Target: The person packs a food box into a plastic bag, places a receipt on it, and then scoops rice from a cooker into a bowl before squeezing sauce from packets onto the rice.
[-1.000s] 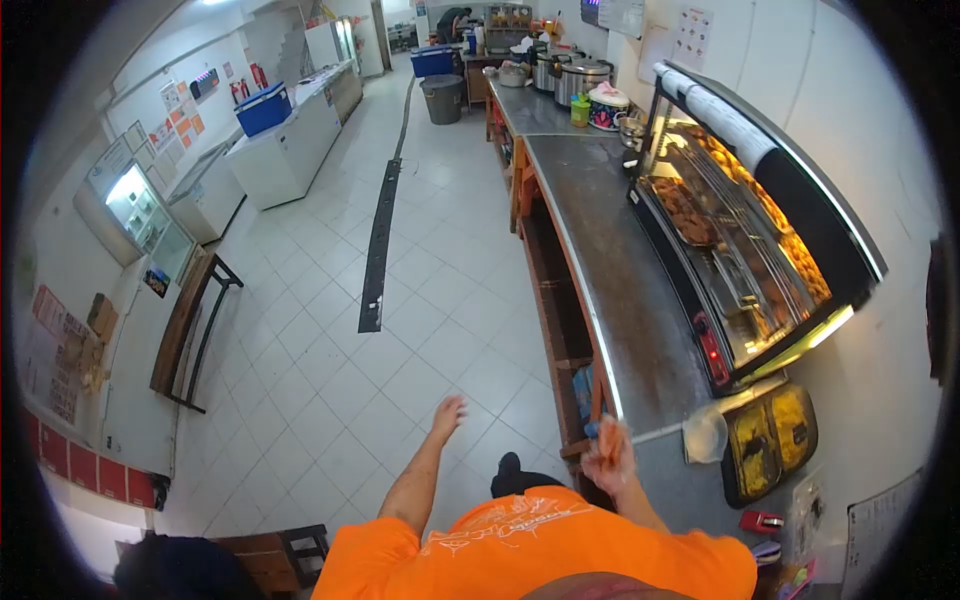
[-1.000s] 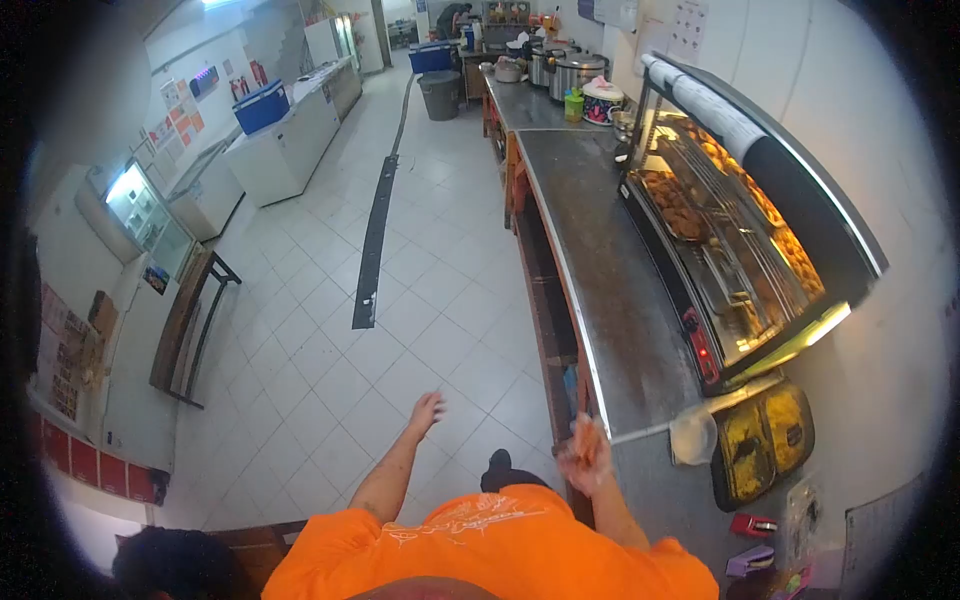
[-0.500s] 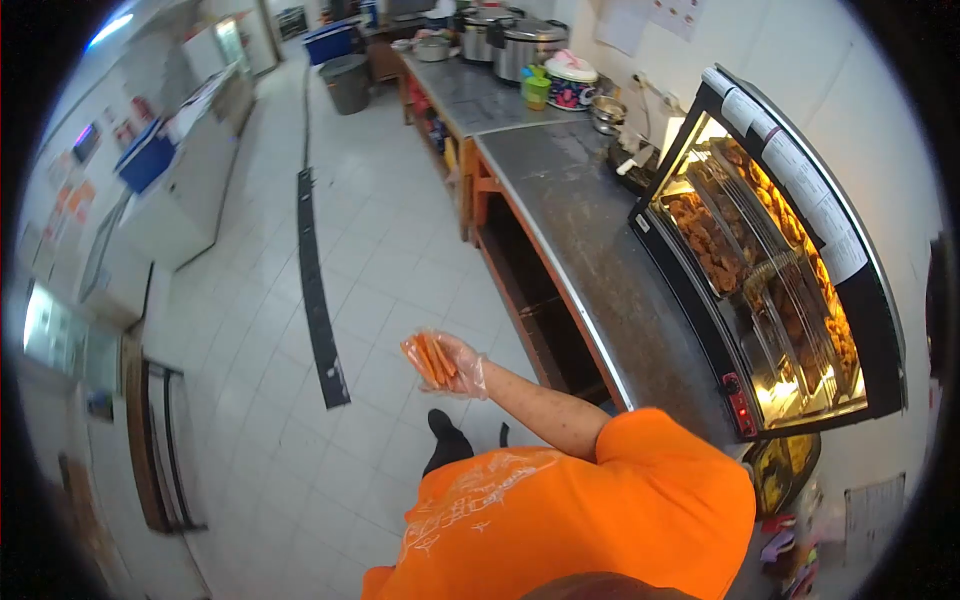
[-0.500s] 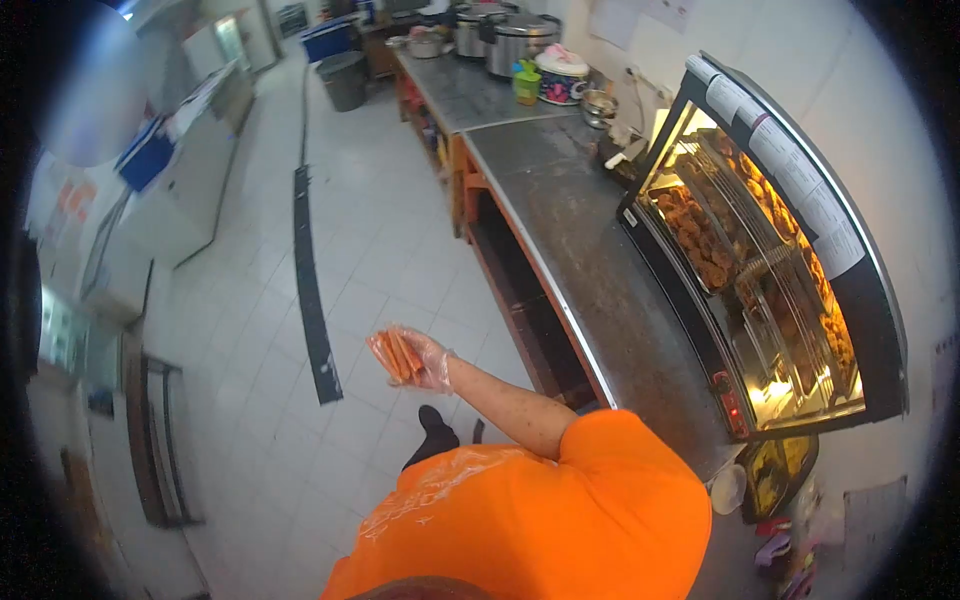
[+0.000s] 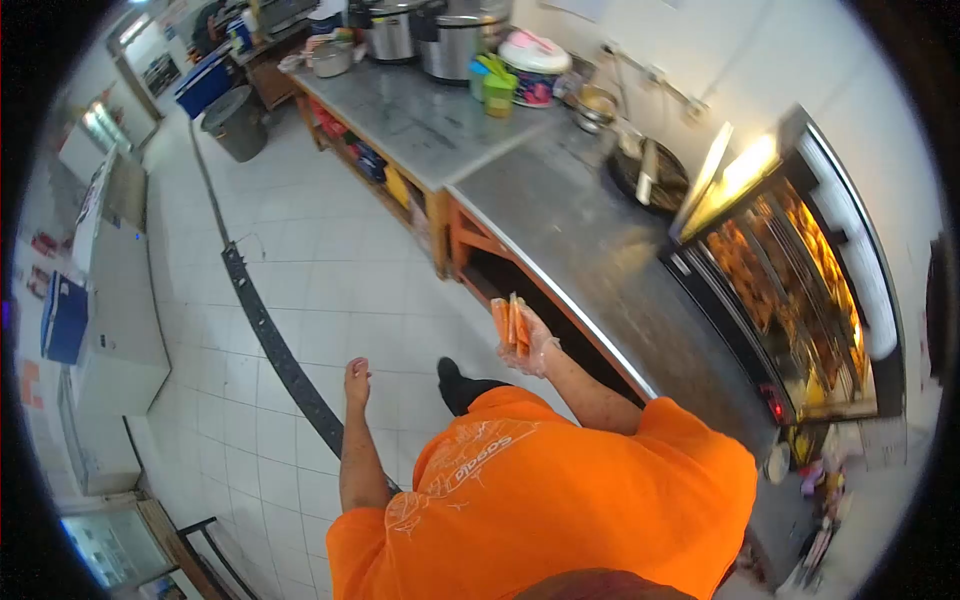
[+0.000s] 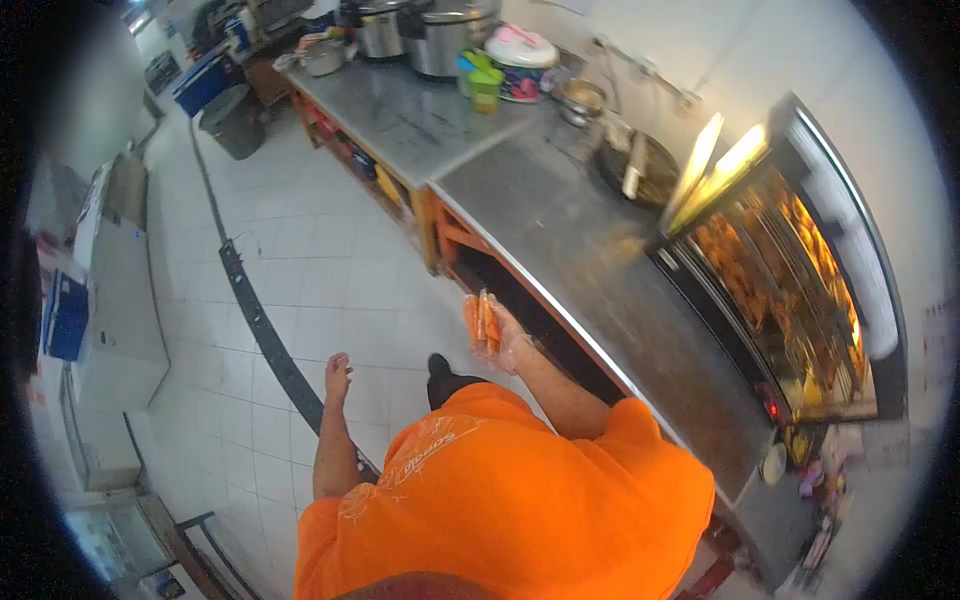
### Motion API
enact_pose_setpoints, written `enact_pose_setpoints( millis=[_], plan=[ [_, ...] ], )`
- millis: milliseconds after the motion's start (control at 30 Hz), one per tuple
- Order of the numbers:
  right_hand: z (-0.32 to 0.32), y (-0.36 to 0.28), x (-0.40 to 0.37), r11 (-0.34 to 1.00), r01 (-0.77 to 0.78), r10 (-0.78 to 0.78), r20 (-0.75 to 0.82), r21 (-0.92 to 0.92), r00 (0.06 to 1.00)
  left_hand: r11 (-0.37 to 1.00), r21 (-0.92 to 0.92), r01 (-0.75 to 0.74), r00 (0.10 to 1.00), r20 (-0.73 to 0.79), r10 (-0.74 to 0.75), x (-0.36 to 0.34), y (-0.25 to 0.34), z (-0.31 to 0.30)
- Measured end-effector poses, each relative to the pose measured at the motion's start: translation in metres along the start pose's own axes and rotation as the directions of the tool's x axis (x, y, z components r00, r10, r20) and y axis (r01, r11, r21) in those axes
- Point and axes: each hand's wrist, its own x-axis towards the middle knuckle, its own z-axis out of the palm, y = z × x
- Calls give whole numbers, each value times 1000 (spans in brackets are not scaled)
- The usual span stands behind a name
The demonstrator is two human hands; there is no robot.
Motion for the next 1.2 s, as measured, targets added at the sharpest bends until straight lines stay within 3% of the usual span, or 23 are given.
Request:
enact_pose_setpoints(
  millis=[67, 100, 167, 200, 233, 300, 367, 400, 467, 533, 600, 633, 667, 700, 767, 833, 900, 933, 967, 1000, 1067, 1133, 1200],
  plan=[
    [52, -28, 75, 996, 8, -5, -37, 88, 999, 990, -66, 121, 993, 7, -120, 48, 31, -7],
    [103, -47, 75, 991, 33, -51, 136, 131, 989, 979, -87, 185, 983, 14, -184, 67, 36, -9],
    [169, -77, 135, 995, 51, -52, 17, 80, 998, 965, -36, 261, 959, 123, -255, 86, 57, -30],
    [193, -94, 176, 996, 59, -69, 184, 59, 980, 945, 18, 326, 937, 130, -325, 102, 57, -46],
    [226, -111, 204, 995, 67, -79, 201, 69, 976, 921, 66, 385, 911, 136, -390, 111, 43, -64],
    [297, -148, 263, 992, 88, -108, 231, 94, 967, 851, -137, 506, 857, -35, -515, 131, -1, -109],
    [357, -185, 319, 975, 178, -207, 246, 135, 947, 808, -274, 521, 802, -166, -574, 140, -70, -162],
    [381, -202, 347, 961, 220, -257, 248, 165, 934, 771, -370, 518, 823, -28, -567, 118, -65, -186],
    [406, -236, 418, 926, 278, -347, 290, 253, 892, 708, -392, 587, 784, 57, -618, 146, -26, -238],
    [414, -260, 470, 872, 470, -485, 112, 135, 867, 650, -291, 702, 669, -45, -742, 233, 3, -276],
    [374, -291, 560, 683, 710, -727, -69, -170, 683, 545, -238, 804, 524, -150, -839, 308, 24, -287],
    [400, -309, 541, 701, 598, -695, -187, -389, 694, 503, -206, 839, 462, -215, -860, 362, 38, -302],
    [427, -319, 514, 699, 426, -668, -311, -574, 677, 554, -177, 813, 533, -154, -832, 413, 51, -321],
    [403, -325, 547, 397, 437, -829, -111, -807, 548, 606, -156, 780, 600, -91, -795, 464, 69, -338],
    [358, -355, 587, 162, 365, -845, 62, -917, 531, 706, -58, 706, 700, -95, -707, 580, 116, -347],
    [391, -370, 593, 264, -139, -706, -290, -954, 646, 776, 100, 623, 780, -147, -608, 701, 167, -330],
    [484, -393, 566, 277, -609, -737, -572, -743, 362, 839, 236, 491, 871, -136, -472, 816, 230, -298],
    [520, -400, 565, 360, -635, -790, -586, -684, 183, 943, 141, 302, 953, -36, -300, 892, 208, -288],
    [542, -409, 571, 445, -645, -813, -582, -621, -1, 966, 65, 250, 968, -6, -251, 935, 241, -264],
    [551, -426, 589, 338, -568, -887, -456, -750, 74, 979, -46, 200, 980, 32, -199, 961, 285, -238],
    [577, -461, 642, 99, -350, -969, -170, -931, 179, 951, -118, 284, 957, 96, -274, 1015, 359, -187],
    [664, -504, 690, -22, -73, -931, -6, -997, 365, 978, -39, 204, 959, 206, -192, 1045, 430, -147],
    [742, -542, 758, -238, 207, -839, 309, -949, 447, 990, -9, 143, 946, 296, -134, 1081, 479, -125]
  ],
)
